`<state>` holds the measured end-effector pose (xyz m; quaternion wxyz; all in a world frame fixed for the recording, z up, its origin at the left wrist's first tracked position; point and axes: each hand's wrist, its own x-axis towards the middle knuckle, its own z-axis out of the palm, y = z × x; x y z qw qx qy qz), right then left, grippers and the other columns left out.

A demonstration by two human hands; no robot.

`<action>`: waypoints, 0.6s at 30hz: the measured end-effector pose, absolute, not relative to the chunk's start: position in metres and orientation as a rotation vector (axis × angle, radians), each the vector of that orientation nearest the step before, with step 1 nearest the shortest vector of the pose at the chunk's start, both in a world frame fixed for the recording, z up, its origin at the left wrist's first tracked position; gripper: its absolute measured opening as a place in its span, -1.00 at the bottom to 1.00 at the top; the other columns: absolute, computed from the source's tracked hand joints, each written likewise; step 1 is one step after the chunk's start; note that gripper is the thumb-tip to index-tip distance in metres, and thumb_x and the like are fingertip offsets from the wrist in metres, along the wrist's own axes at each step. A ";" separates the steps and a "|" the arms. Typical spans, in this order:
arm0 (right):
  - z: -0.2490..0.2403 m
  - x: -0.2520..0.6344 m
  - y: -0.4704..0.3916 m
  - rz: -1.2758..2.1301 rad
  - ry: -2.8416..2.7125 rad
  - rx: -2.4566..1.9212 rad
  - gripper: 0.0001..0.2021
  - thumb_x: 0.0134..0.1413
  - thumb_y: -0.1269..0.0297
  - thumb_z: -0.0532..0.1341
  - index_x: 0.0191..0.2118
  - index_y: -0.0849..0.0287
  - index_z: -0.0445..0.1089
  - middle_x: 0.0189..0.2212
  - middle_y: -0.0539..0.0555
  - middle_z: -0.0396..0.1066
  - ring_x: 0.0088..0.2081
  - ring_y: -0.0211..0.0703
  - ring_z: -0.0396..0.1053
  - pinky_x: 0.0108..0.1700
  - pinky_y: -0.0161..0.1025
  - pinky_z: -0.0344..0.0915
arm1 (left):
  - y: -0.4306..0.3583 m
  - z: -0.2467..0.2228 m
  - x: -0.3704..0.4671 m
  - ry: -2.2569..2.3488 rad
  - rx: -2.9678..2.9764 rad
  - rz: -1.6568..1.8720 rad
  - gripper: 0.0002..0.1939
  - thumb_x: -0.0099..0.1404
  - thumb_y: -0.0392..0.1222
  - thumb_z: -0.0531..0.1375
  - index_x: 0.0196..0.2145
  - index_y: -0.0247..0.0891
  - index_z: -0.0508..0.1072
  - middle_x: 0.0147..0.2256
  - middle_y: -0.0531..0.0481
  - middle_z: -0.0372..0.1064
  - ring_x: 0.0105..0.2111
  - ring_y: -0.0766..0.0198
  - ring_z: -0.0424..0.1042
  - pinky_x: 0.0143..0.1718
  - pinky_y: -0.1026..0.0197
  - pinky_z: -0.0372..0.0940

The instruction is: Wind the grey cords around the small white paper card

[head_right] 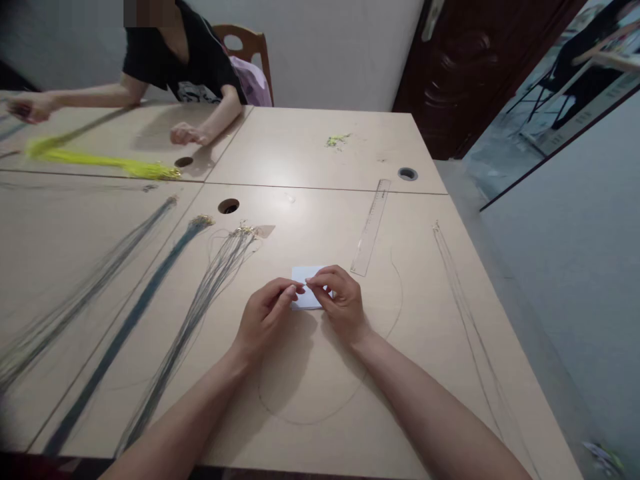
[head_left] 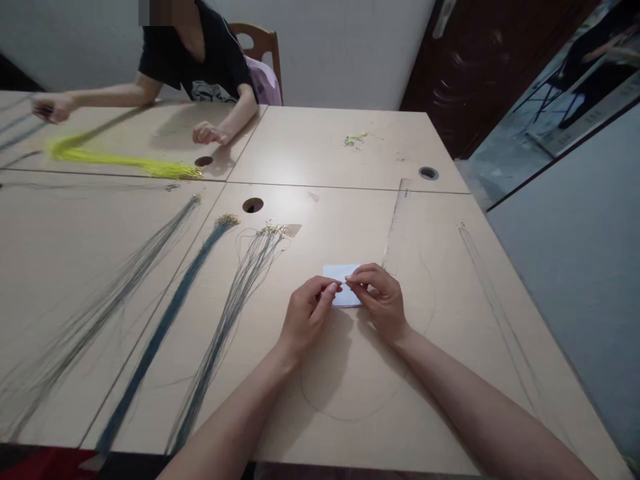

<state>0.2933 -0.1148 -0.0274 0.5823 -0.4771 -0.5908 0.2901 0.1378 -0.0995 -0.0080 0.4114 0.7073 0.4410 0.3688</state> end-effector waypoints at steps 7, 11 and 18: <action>-0.028 0.293 -0.115 0.709 -1.429 -1.087 -0.87 0.02 0.42 0.19 -0.33 0.08 0.46 -0.37 0.03 0.34 -0.36 -0.27 0.32 -0.40 -0.31 0.23 | -0.101 -0.007 0.137 1.126 1.610 0.873 -0.80 0.23 -0.11 0.10 -0.28 -0.27 0.41 -0.35 -0.03 0.43 -0.35 0.31 0.40 -0.33 0.30 0.27; -0.028 0.293 -0.115 0.703 -1.442 -1.098 -0.87 0.02 0.42 0.20 -0.33 0.08 0.46 -0.38 0.03 0.34 -0.36 -0.27 0.32 -0.39 -0.30 0.23 | -0.101 -0.008 0.137 1.177 1.644 0.879 -0.82 0.20 -0.13 0.13 -0.33 -0.29 0.42 -0.39 -0.02 0.43 -0.40 0.32 0.38 -0.37 0.31 0.25; -0.031 0.292 -0.114 0.715 -1.458 -1.137 -0.89 0.02 0.40 0.19 -0.33 0.09 0.45 -0.39 0.03 0.35 -0.36 -0.25 0.33 -0.39 -0.30 0.24 | -0.100 -0.011 0.137 1.162 1.612 0.873 -0.83 0.21 -0.14 0.12 -0.35 -0.30 0.41 -0.41 -0.01 0.42 -0.40 0.34 0.38 -0.37 0.32 0.25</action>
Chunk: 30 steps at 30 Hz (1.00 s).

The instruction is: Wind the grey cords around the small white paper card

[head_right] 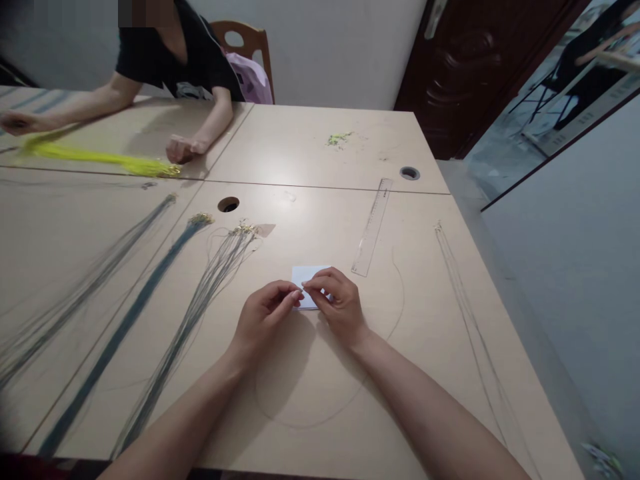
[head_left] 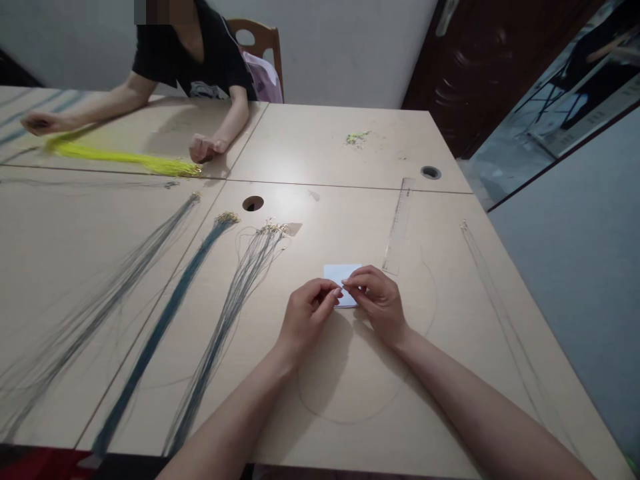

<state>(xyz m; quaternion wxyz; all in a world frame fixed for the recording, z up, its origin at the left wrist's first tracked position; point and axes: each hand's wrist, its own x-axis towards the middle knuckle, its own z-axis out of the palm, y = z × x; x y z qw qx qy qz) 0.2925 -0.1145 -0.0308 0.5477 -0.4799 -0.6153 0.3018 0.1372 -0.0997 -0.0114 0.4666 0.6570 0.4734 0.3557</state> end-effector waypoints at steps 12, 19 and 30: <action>-0.027 0.291 -0.114 0.758 -1.464 -1.200 -0.85 0.00 0.39 0.19 -0.24 0.11 0.37 -0.38 0.02 0.37 -0.42 -0.28 0.32 -0.39 -0.30 0.26 | -0.098 -0.011 0.137 1.246 1.597 0.858 -0.81 0.20 -0.12 0.11 -0.36 -0.30 0.39 -0.42 -0.02 0.40 -0.42 0.34 0.35 -0.40 0.31 0.23; -0.028 0.292 -0.115 0.698 -1.563 -1.143 -0.86 0.06 0.41 0.13 -0.28 0.09 0.39 -0.28 0.07 0.32 -0.32 -0.25 0.33 -0.38 -0.30 0.30 | -0.097 -0.011 0.137 1.202 1.574 0.835 -0.81 0.20 -0.11 0.10 -0.35 -0.29 0.39 -0.41 -0.01 0.40 -0.40 0.32 0.36 -0.37 0.29 0.24; -0.028 0.291 -0.114 0.705 -1.570 -1.147 -0.84 0.04 0.43 0.13 -0.24 0.11 0.37 -0.30 0.05 0.33 -0.39 -0.29 0.33 -0.37 -0.31 0.28 | -0.097 -0.011 0.137 1.203 1.592 0.829 -0.81 0.19 -0.12 0.10 -0.35 -0.30 0.39 -0.41 -0.02 0.41 -0.40 0.32 0.36 -0.37 0.30 0.24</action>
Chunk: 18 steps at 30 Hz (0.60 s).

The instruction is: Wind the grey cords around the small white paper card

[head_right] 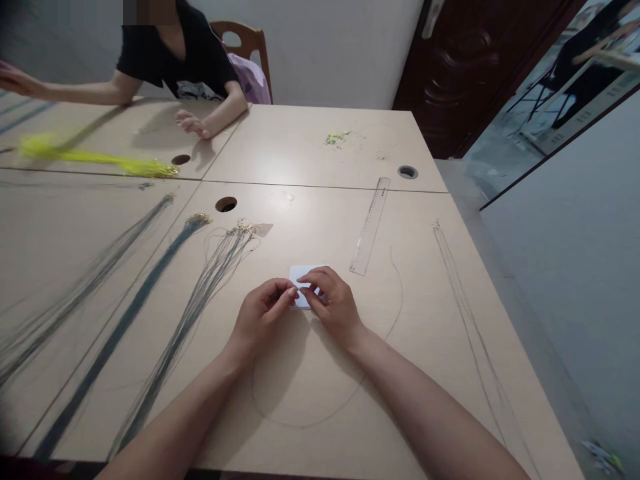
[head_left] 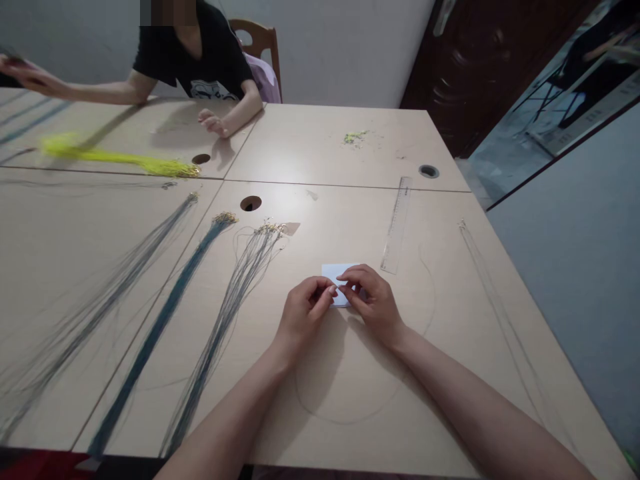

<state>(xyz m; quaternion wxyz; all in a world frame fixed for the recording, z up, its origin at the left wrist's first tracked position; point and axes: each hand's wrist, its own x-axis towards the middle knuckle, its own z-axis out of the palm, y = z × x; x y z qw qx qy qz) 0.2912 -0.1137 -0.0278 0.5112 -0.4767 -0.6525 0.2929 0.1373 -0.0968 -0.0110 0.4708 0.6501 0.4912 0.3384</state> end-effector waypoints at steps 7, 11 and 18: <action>-0.027 0.292 -0.114 0.689 -1.597 -1.146 -0.86 0.08 0.42 0.09 -0.31 0.10 0.39 -0.31 0.07 0.34 -0.28 -0.22 0.33 -0.29 -0.26 0.29 | -0.097 -0.011 0.138 1.193 1.604 0.823 -0.81 0.20 -0.11 0.09 -0.37 -0.30 0.39 -0.42 -0.01 0.39 -0.40 0.31 0.35 -0.38 0.30 0.23; -0.027 0.292 -0.113 0.709 -1.591 -1.153 -0.90 0.05 0.42 0.12 -0.34 0.13 0.36 -0.34 0.06 0.34 -0.30 -0.22 0.33 -0.29 -0.27 0.27 | -0.097 -0.012 0.137 1.209 1.616 0.822 -0.82 0.20 -0.12 0.09 -0.36 -0.29 0.39 -0.42 0.00 0.40 -0.41 0.33 0.35 -0.37 0.30 0.23; -0.024 0.290 -0.113 0.749 -1.617 -1.218 -0.94 0.05 0.42 0.13 -0.39 0.16 0.33 -0.43 0.02 0.34 -0.39 -0.26 0.28 -0.37 -0.32 0.20 | -0.096 -0.012 0.136 1.229 1.669 0.827 -0.83 0.21 -0.15 0.09 -0.36 -0.31 0.39 -0.41 0.00 0.40 -0.42 0.35 0.34 -0.39 0.32 0.21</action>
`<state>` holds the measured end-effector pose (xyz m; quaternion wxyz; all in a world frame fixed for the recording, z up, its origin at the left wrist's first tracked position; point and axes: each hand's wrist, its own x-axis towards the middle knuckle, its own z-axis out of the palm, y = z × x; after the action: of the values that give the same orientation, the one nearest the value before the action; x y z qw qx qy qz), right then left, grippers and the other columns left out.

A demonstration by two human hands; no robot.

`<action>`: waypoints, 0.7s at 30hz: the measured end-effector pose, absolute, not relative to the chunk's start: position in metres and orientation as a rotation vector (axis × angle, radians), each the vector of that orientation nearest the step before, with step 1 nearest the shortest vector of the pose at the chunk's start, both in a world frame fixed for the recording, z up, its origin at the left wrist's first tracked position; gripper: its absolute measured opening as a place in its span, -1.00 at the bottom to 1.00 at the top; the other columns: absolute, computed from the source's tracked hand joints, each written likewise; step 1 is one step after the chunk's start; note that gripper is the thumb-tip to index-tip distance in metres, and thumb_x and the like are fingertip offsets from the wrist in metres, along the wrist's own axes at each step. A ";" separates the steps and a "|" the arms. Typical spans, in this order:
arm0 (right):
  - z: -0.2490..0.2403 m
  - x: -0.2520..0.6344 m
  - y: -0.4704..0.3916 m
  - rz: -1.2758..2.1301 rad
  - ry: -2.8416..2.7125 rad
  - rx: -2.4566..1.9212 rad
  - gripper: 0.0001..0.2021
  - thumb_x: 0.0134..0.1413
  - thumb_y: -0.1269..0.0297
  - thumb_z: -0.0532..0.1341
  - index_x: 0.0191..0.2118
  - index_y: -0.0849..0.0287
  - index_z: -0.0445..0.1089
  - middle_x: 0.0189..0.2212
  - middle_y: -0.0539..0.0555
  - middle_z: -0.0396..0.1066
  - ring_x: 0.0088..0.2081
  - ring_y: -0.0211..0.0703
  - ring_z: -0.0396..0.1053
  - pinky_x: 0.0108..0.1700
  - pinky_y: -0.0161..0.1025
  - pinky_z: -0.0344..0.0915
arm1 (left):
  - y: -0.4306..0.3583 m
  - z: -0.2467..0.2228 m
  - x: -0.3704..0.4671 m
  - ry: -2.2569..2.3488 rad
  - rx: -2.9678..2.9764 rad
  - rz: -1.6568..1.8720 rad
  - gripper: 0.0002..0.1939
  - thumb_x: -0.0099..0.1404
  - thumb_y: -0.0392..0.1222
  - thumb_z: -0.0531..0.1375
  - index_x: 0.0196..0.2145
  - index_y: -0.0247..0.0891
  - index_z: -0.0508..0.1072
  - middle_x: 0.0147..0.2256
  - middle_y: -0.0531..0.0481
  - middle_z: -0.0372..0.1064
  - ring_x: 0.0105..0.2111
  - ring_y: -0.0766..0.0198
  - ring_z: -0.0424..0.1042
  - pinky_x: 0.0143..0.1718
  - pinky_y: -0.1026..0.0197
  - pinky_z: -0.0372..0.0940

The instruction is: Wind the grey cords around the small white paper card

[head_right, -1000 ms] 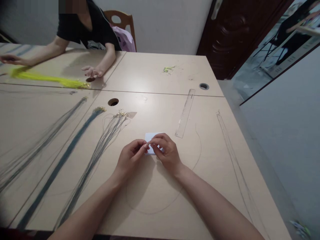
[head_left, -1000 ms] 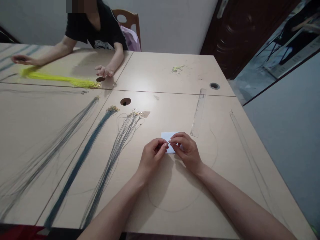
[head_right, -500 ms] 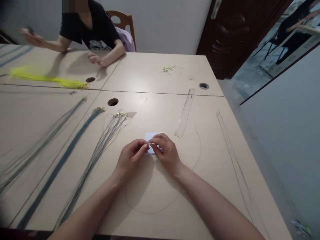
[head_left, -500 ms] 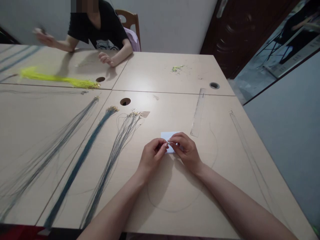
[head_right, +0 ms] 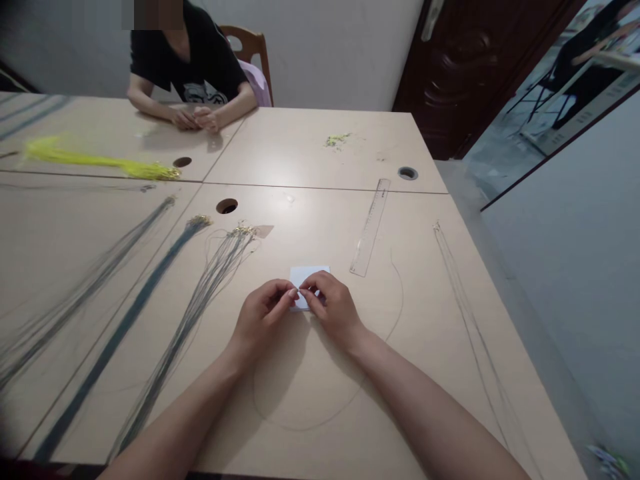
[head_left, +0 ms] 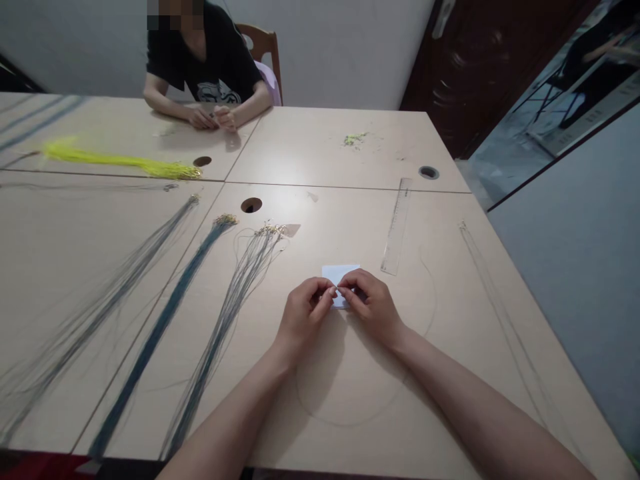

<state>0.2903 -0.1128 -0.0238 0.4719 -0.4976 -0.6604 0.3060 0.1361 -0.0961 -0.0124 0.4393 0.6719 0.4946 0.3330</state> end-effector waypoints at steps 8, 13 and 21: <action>-0.025 0.290 -0.113 0.768 -1.611 -1.223 -0.95 0.03 0.39 0.13 -0.41 0.16 0.32 -0.46 0.01 0.33 -0.42 -0.27 0.27 -0.40 -0.32 0.18 | -0.096 -0.013 0.136 1.234 1.700 0.823 -0.82 0.21 -0.14 0.08 -0.35 -0.30 0.38 -0.41 -0.01 0.39 -0.42 0.34 0.33 -0.40 0.31 0.21; -0.024 0.290 -0.113 0.768 -1.578 -1.245 -0.94 0.02 0.39 0.13 -0.42 0.16 0.33 -0.48 0.00 0.33 -0.45 -0.28 0.24 -0.42 -0.33 0.18 | -0.096 -0.010 0.135 1.245 1.695 0.827 -0.81 0.21 -0.12 0.07 -0.35 -0.30 0.37 -0.42 0.00 0.37 -0.44 0.33 0.32 -0.41 0.30 0.20; -0.024 0.290 -0.114 0.784 -1.563 -1.243 -0.94 0.02 0.39 0.14 -0.42 0.16 0.33 -0.48 -0.01 0.33 -0.44 -0.29 0.25 -0.42 -0.34 0.17 | -0.096 -0.007 0.135 1.245 1.829 0.854 -0.83 0.22 -0.15 0.08 -0.33 -0.28 0.40 -0.41 0.01 0.38 -0.44 0.36 0.29 -0.41 0.31 0.18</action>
<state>0.2904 -0.1135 -0.0242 0.4778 -0.5091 -0.6398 0.3212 0.1346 -0.0961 -0.0069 0.3754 0.7148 0.4865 0.3338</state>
